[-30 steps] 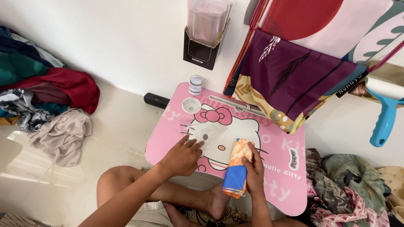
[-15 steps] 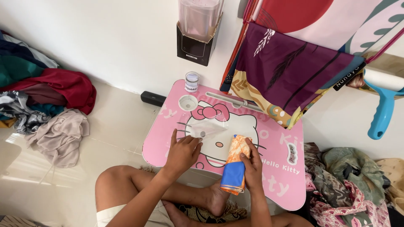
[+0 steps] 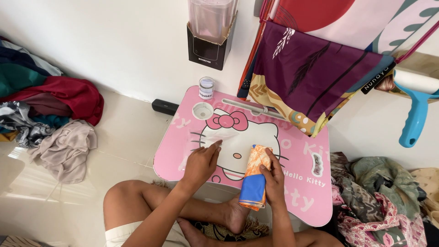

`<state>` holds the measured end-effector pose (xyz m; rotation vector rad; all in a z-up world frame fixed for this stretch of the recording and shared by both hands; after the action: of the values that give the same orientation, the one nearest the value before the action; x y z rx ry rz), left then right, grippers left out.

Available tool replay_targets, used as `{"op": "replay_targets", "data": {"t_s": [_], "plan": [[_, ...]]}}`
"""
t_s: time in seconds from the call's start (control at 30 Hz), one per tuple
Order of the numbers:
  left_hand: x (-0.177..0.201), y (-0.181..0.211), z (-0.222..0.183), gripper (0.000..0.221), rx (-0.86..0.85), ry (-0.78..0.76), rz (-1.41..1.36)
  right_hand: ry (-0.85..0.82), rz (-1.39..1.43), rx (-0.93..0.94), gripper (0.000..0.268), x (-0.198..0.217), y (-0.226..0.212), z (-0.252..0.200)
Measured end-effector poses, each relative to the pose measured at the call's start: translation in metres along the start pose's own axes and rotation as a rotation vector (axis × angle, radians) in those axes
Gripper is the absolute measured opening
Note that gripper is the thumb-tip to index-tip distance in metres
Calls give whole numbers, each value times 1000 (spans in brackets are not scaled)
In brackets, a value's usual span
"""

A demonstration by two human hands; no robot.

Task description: A person uses a lint roller to clean an orange scarf on a small table and then carefully slides it into a plastic sleeve.

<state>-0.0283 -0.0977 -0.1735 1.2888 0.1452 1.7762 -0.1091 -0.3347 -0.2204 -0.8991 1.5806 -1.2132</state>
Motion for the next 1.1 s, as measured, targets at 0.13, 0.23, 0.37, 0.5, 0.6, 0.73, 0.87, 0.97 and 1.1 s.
{"op": "replay_targets", "data": {"t_s": [0.13, 0.23, 0.37, 0.5, 0.6, 0.73, 0.87, 0.97, 1.1], "plan": [[-7, 11, -3, 54, -240, -10, 103, 8, -15, -2, 62, -1, -3, -2], [-36, 15, -17, 80, -438, -220, 200, 1, -1, -3, 62, -1, -2, -2], [-34, 31, -18, 38, -372, -275, 320, -26, -25, 98, 63, -1, -1, -3], [-41, 27, -15, 56, -234, -403, 379, -69, -60, 207, 62, -3, -3, -3], [-32, 40, -5, 57, -176, -512, 423, -65, -59, 202, 62, -4, -6, -4], [-38, 40, -5, 45, -149, -541, 426, -56, -59, 207, 61, -2, -5, -5], [-34, 41, -2, 41, -117, -572, 423, -42, -80, 211, 62, -3, -8, -7], [-33, 39, -1, 45, -105, -612, 424, -18, -109, 218, 61, -8, -16, -13], [-15, 47, 4, 49, -90, -673, 439, 0, -142, 224, 59, -13, -22, -16]]}}
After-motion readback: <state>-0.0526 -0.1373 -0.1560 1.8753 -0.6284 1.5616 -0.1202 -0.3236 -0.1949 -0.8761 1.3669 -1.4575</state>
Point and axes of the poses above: each hand's wrist, its own z-axis towards the middle knuckle, its own x-axis out of the back of the hand, y = z × x, the point moved 7 cm from there along z, towards the middle knuckle, and after that the axes turned 5 degrees about -y, right-handed, at the moved point
